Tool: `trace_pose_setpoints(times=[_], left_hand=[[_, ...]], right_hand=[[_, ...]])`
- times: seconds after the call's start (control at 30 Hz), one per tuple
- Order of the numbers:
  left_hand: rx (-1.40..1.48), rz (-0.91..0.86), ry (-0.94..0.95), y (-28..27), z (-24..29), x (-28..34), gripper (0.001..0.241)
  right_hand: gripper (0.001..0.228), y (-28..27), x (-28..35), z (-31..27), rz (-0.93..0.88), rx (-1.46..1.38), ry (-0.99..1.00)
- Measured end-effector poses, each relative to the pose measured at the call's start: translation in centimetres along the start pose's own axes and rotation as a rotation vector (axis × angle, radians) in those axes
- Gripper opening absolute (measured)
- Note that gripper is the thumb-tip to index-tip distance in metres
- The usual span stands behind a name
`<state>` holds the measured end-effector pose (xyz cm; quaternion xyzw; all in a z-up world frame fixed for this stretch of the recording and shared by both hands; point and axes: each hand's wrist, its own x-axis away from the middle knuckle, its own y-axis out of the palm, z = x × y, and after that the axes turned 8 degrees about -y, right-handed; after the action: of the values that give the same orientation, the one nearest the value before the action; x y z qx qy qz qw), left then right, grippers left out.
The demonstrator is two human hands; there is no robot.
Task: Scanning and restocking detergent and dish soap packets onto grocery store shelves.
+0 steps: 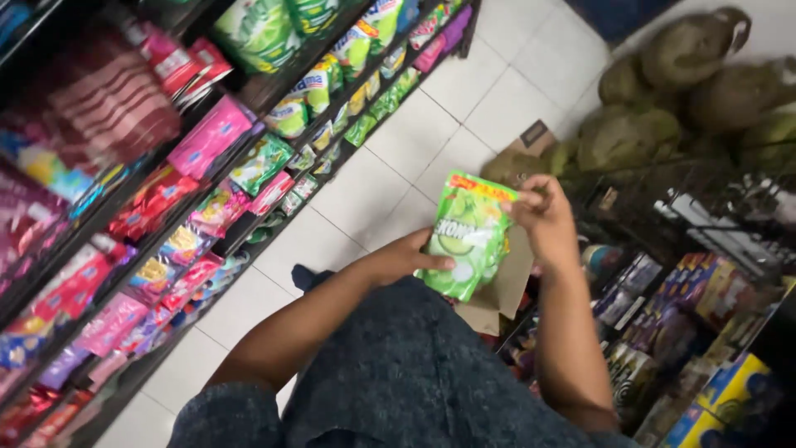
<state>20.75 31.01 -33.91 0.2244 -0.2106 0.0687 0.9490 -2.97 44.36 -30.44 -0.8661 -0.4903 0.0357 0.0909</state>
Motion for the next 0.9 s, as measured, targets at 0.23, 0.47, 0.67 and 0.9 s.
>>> trace_pose_setpoints(times=[0.23,0.47,0.67,0.9], left_hand=[[0.239,0.343,0.173,-0.2,-2.5,2.7,0.049],[0.274,0.528,0.272,-1.1,-4.8,6.8,0.047],[0.29,0.496,0.281,-0.8,-6.4,13.7,0.054],[0.481,0.463,0.09,-2.0,-16.3,20.4,0.086]], right_hand=[[0.039,7.6,1.9,4.7,-0.266,-0.046,0.323],[0.043,13.1,4.6,0.2,-0.445,-0.318,0.445],[0.039,17.1,6.5,-2.2,-0.582,-0.161,0.371],[0.041,24.3,10.8,-1.4,-0.63,0.028,0.173]])
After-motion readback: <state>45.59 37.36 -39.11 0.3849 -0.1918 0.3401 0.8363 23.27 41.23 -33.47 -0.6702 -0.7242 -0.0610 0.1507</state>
